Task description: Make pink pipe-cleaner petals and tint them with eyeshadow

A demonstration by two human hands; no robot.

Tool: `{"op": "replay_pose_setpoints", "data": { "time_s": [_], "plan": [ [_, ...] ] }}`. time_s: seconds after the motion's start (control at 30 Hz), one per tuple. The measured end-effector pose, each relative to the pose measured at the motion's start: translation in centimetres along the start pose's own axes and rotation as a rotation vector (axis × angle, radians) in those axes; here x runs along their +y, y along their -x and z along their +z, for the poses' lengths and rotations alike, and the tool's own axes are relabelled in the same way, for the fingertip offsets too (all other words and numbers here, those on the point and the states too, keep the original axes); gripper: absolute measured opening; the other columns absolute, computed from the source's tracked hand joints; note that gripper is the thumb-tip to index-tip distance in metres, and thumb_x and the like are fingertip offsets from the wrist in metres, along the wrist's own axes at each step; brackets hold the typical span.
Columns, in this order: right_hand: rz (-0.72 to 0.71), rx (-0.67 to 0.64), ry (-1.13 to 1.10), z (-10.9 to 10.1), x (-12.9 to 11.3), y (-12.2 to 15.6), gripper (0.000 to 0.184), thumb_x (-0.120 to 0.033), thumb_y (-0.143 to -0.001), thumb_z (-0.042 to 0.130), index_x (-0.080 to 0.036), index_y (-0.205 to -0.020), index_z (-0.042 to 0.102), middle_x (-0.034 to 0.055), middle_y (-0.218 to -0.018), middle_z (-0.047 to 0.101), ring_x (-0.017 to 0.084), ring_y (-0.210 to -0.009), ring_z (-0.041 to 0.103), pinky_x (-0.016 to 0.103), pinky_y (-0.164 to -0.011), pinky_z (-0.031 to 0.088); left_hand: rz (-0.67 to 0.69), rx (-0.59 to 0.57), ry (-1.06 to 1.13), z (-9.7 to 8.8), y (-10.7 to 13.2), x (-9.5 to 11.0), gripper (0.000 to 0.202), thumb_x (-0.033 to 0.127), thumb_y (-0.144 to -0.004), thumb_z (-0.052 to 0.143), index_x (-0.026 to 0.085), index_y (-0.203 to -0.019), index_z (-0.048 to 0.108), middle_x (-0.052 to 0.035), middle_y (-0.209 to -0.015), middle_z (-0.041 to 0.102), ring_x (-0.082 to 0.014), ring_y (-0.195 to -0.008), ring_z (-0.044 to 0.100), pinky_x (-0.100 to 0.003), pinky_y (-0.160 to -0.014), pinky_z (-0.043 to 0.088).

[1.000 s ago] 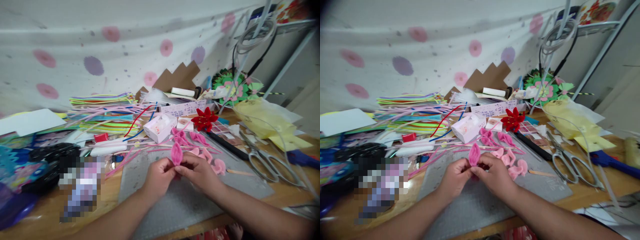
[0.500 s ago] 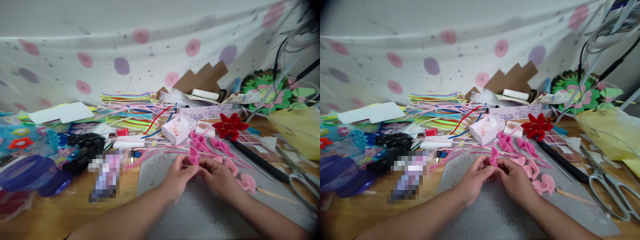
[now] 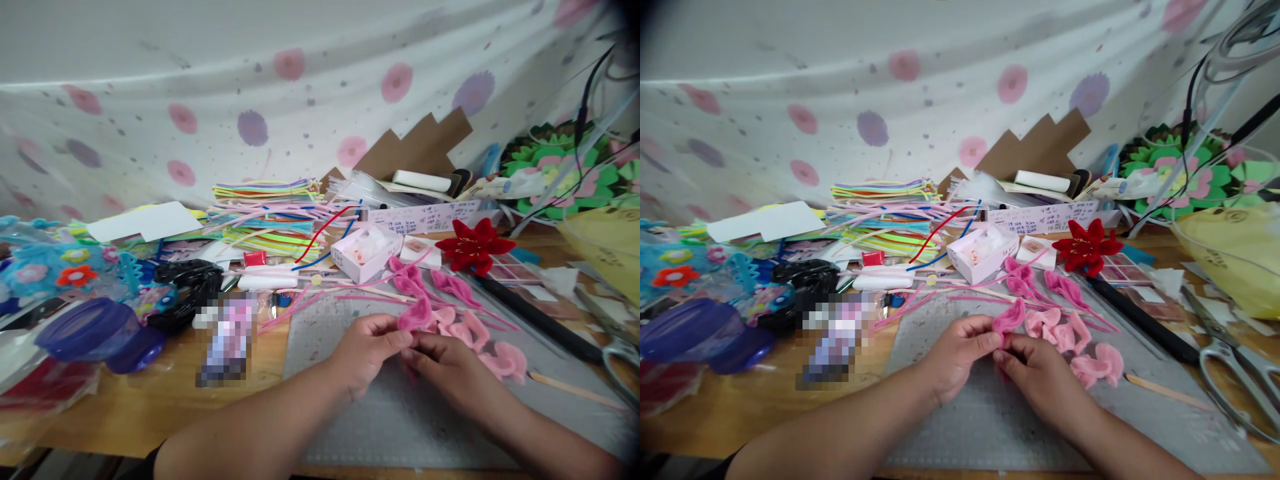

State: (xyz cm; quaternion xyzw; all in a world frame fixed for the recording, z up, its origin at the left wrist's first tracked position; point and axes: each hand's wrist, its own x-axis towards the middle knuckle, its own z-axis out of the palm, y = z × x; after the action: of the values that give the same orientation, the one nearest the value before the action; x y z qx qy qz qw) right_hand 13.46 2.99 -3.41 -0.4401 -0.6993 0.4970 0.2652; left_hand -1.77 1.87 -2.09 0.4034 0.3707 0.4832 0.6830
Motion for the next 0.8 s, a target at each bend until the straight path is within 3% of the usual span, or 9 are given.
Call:
{"op": "replay_pose_setpoints", "data": {
  "time_s": [0.07, 0.17, 0.27, 0.4, 0.57, 0.67, 0.73, 0.8],
  "plan": [
    [-0.016, 0.001, -0.014, 0.1, 0.0, 0.2, 0.03, -0.044, -0.08, 0.052, -0.02, -0.061, 0.052, -0.0015, -0.058, 0.051, 0.014, -0.057, 0.047, 0.025, -0.055, 0.037, -0.042, -0.063, -0.022, 0.1, 0.1, 0.0, 0.029, 0.039, -0.061, 0.078, 0.014, -0.074, 0.069, -0.0022, -0.067, 0.06, -0.0153, -0.063, 0.053, -0.029, -0.065, 0.041],
    [-0.004, -0.053, -0.022, 0.5, -0.2, 0.7, 0.035, -0.047, -0.083, 0.049, -0.019, -0.061, 0.053, -0.0015, -0.057, 0.051, 0.013, -0.054, 0.045, 0.024, -0.052, 0.035, -0.032, -0.033, -0.049, 0.0, 0.3, 0.1, 0.032, 0.041, -0.065, 0.074, 0.013, -0.08, 0.073, -0.005, -0.071, 0.064, -0.018, -0.07, 0.057, -0.031, -0.069, 0.043],
    [-0.008, -0.119, 0.003, 1.0, -0.5, 1.4, 0.036, -0.044, -0.084, 0.048, -0.019, -0.058, 0.052, -0.0013, -0.054, 0.052, 0.012, -0.051, 0.046, 0.023, -0.05, 0.034, 0.037, 0.084, -0.006, -0.3, 0.0, 0.2, 0.028, 0.039, -0.07, 0.072, 0.013, -0.082, 0.073, -0.0073, -0.079, 0.068, -0.0181, -0.078, 0.06, -0.031, -0.076, 0.044],
    [-0.106, -0.05, 0.147, 0.4, -1.2, 2.3, 0.031, -0.039, -0.084, 0.049, -0.02, -0.063, 0.06, 0.0009, -0.058, 0.06, 0.015, -0.056, 0.055, 0.024, -0.052, 0.039, 0.101, 0.292, 0.036, -0.9, -0.8, 0.4, 0.029, 0.04, -0.07, 0.071, 0.012, -0.08, 0.069, -0.0047, -0.067, 0.066, -0.0149, -0.065, 0.06, -0.03, -0.071, 0.046],
    [-0.183, 0.111, 0.397, -5.0, -1.7, 0.5, 0.025, -0.034, -0.084, 0.049, -0.022, -0.072, 0.067, 0.0026, -0.07, 0.068, 0.019, -0.064, 0.062, 0.027, -0.058, 0.046, 0.086, 0.335, 0.036, -1.4, -1.4, 0.6, 0.032, 0.038, -0.069, 0.071, 0.013, -0.086, 0.064, -0.0005, -0.061, 0.062, -0.0118, -0.056, 0.057, -0.026, -0.061, 0.045],
    [-0.105, 0.266, 0.597, -9.7, -0.9, -1.8, 0.022, -0.029, -0.083, 0.049, -0.022, -0.083, 0.071, 0.0025, -0.081, 0.072, 0.019, -0.073, 0.065, 0.026, -0.061, 0.047, 0.084, 0.297, 0.013, -1.4, -1.3, 0.9, 0.028, 0.035, -0.071, 0.069, 0.015, -0.089, 0.06, 0.0064, -0.053, 0.052, -0.0045, -0.04, 0.038, -0.017, -0.042, 0.028],
    [-0.043, 0.336, 0.764, -12.2, 0.1, -3.0, 0.022, -0.025, -0.083, 0.049, -0.022, -0.083, 0.071, 0.0025, -0.084, 0.072, 0.019, -0.075, 0.065, 0.025, -0.061, 0.046, 0.066, 0.259, 0.014, -1.4, -1.2, 1.3, 0.024, 0.034, -0.074, 0.066, 0.017, -0.089, 0.058, 0.0095, -0.049, 0.041, -0.0034, -0.038, 0.027, -0.016, -0.038, 0.017],
    [-0.006, 0.356, 0.835, -13.7, 1.1, -3.8, 0.021, -0.021, -0.081, 0.05, -0.021, -0.081, 0.071, 0.0023, -0.083, 0.072, 0.018, -0.074, 0.065, 0.024, -0.061, 0.043, 0.052, 0.236, 0.02, -1.4, -1.0, 1.6, 0.023, 0.034, -0.076, 0.066, 0.018, -0.09, 0.057, 0.0106, -0.048, 0.034, -0.0035, -0.039, 0.022, -0.016, -0.039, 0.015]
  ]
}}
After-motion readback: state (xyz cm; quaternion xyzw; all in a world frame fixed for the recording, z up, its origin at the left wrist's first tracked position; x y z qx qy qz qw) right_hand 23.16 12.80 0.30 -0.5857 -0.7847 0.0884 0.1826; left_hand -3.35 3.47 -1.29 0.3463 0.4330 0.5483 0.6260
